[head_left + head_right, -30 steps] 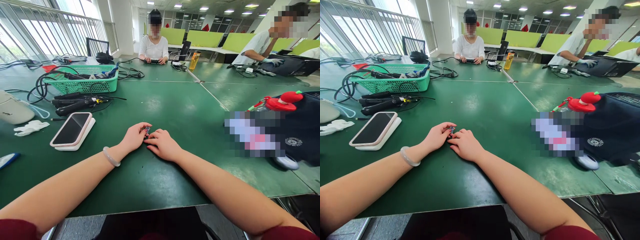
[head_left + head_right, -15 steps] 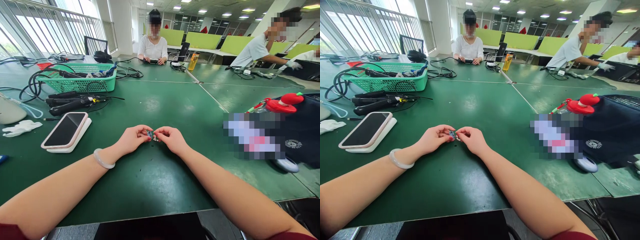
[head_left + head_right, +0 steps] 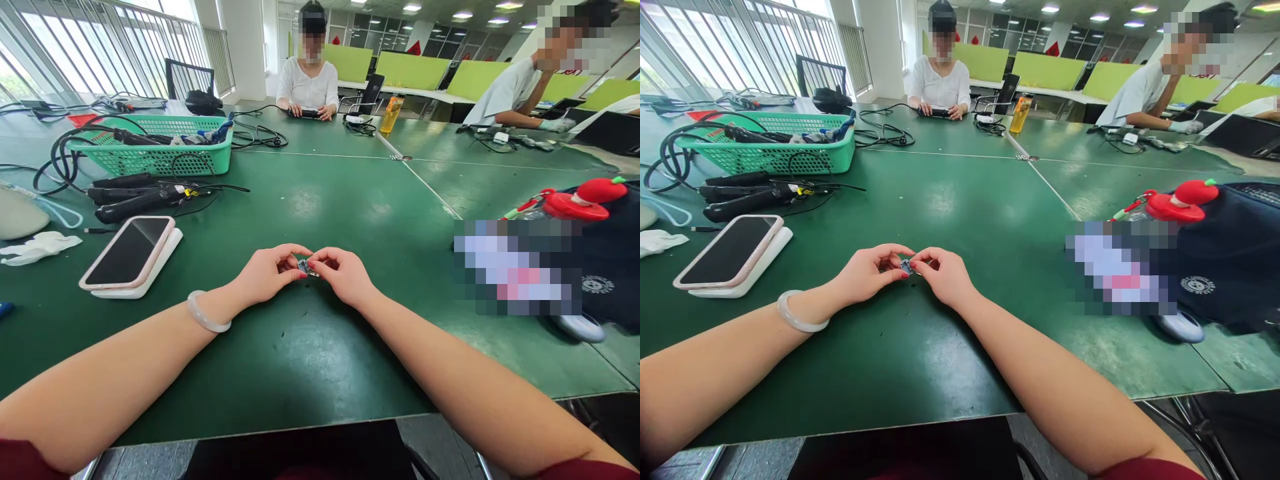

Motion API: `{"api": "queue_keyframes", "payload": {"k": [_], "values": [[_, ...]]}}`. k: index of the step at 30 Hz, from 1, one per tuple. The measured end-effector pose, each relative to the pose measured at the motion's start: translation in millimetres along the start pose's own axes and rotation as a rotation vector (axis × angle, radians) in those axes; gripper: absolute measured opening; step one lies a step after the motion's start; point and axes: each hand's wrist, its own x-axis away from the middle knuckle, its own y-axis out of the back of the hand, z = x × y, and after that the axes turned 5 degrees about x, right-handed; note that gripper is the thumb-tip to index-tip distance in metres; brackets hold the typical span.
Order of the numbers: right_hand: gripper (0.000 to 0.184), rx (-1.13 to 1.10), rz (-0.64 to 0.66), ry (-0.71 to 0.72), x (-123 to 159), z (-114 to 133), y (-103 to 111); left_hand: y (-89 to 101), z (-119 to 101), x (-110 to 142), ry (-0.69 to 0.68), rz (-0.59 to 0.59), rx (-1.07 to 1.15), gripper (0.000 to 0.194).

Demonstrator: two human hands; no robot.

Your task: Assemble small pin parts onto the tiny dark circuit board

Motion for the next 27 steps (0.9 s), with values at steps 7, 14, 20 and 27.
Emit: {"api": "queue_keyframes", "payload": {"k": [7, 14, 20, 27], "values": [[0.019, -0.048, 0.006, -0.004, -1, 1, -2, -0.1, 0, 1, -0.015, 0.01, -0.017, 0.038], [0.018, 0.068, -0.022, 0.065, 4, 7, -2, 0.0, -5, 2, -0.032, 0.023, -0.022, 0.042], [0.016, 0.197, -0.033, 0.134, 8, 13, 3, 0.2, -4, 2, -0.038, 0.011, 0.02, 0.04], [0.017, 0.24, -0.025, 0.148, 7, 10, 6, 0.6, 0, 2, -0.053, -0.012, -0.008, 0.04]]}}
